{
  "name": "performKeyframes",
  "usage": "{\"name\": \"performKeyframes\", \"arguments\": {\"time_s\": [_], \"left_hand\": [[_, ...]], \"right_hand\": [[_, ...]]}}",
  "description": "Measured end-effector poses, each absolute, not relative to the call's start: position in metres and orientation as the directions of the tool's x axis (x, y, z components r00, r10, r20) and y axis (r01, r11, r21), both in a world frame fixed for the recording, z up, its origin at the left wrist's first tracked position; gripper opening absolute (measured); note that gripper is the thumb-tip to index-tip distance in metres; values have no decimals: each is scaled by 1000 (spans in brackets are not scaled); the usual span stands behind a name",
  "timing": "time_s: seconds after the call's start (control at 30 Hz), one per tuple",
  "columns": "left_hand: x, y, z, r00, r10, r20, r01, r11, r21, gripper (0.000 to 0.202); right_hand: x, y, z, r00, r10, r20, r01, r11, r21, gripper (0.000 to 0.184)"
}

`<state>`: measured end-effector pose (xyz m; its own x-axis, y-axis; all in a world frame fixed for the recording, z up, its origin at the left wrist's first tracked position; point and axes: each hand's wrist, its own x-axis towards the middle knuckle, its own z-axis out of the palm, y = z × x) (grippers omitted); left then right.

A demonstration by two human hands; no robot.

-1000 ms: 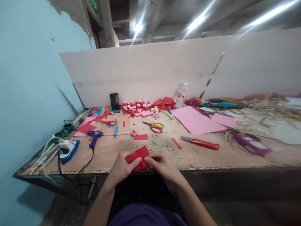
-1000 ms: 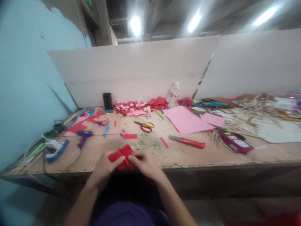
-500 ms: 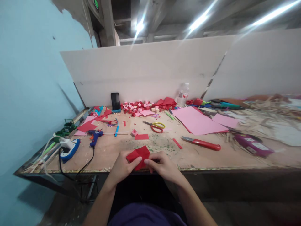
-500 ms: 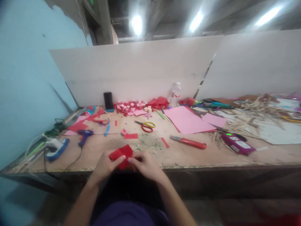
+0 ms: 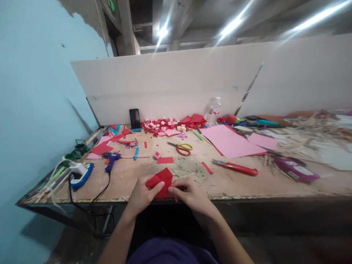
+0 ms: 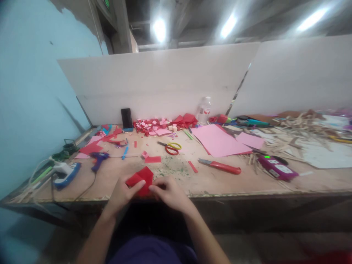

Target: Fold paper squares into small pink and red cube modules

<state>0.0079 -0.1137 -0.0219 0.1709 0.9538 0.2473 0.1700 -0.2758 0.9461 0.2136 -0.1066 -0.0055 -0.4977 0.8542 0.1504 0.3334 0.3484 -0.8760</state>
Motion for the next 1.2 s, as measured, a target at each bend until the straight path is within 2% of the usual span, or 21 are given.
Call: {"name": "performKeyframes", "arguments": {"time_s": [0.3,0.7,1.2], "left_hand": [[7,-113,-25,146,958,245,154,-267,951,31],[7,-112,-27,124,964,234,167,-252,953,33],[7,-113,-24,185,952,245,181,-278,943,32]], "right_hand": [[212,-109,-6,-497,861,108,355,315,-880,29],[213,-109,-7,-485,863,142,369,349,-861,32],[212,-110,-8,-485,858,171,380,382,-842,36]]}}
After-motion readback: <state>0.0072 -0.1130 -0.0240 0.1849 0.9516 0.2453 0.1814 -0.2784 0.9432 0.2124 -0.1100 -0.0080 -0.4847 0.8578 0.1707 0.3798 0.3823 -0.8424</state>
